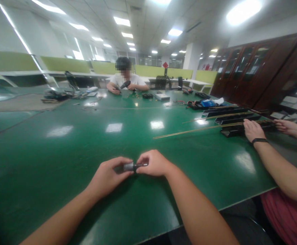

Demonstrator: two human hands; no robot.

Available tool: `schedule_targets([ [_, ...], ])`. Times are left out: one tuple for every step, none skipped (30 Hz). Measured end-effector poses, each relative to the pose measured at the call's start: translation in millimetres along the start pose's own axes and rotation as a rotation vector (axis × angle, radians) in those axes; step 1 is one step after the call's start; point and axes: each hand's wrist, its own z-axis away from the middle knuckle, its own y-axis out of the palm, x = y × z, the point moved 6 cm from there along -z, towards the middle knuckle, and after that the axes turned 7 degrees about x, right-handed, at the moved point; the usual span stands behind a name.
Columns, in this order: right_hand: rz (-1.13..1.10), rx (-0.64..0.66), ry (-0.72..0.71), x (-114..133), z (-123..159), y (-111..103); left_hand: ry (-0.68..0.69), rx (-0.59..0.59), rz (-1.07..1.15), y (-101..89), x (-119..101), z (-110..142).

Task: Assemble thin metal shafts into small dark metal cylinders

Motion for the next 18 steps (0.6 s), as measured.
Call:
schedule_targets([
  [-0.002,-0.003,-0.001,-0.5,0.0,-0.3,-0.001,-0.002,0.003,-0.4,-0.5,0.0],
  [-0.006,-0.004,-0.004,-0.9,0.0,-0.5,-0.002,-0.002,0.004,-0.8,-0.9,-0.1],
  [-0.009,-0.006,-0.007,-1.2,0.1,-0.6,-0.003,-0.002,0.004,-1.1,-1.3,-0.2],
  [-0.011,-0.008,-0.008,-1.4,0.2,-0.8,-0.005,0.000,0.005,-1.3,-1.6,-0.2],
  [-0.011,-0.010,-0.009,-1.5,0.3,-1.0,-0.007,0.003,0.007,-1.4,-1.8,-0.3],
  [-0.010,-0.011,-0.009,-1.5,0.4,-1.1,-0.010,0.008,0.009,-1.3,-1.7,-0.4],
  [-0.008,-0.013,-0.009,-1.3,0.5,-1.3,-0.012,0.011,0.012,-1.3,-1.6,-0.4],
  [-0.004,-0.014,-0.009,-1.1,0.6,-1.5,-0.014,0.013,0.015,-1.3,-1.5,-0.5],
  [-0.001,-0.016,-0.009,-0.8,0.7,-1.8,-0.015,0.013,0.018,-1.3,-1.2,-0.5],
  [0.002,-0.016,-0.007,-0.5,0.7,-2.1,-0.015,0.012,0.019,-1.4,-1.0,-0.5],
  [0.005,-0.015,-0.004,-0.2,0.8,-2.4,-0.016,0.010,0.018,-1.5,-0.8,-0.5],
  [0.010,-0.017,0.000,0.0,0.8,-2.8,-0.015,0.010,0.016,-1.6,-0.4,-0.5],
  [0.017,-0.017,0.005,0.2,0.9,-3.2,-0.016,0.009,0.014,-1.6,0.0,-0.6],
  [0.027,-0.018,0.011,0.3,0.9,-3.7,-0.016,0.009,0.012,-1.5,0.5,-0.6],
  [0.037,-0.019,0.017,0.4,0.9,-4.1,-0.017,0.010,0.012,-1.3,1.1,-0.6],
  [0.047,-0.018,0.021,0.5,0.8,-4.4,-0.019,0.013,0.013,-1.0,1.8,-0.6],
  [0.056,-0.018,0.026,0.5,0.8,-4.6,-0.023,0.016,0.016,-0.7,2.6,-0.7],
  [0.062,-0.018,0.031,0.5,0.7,-4.8,-0.027,0.021,0.019,-0.3,3.4,-0.7],
])
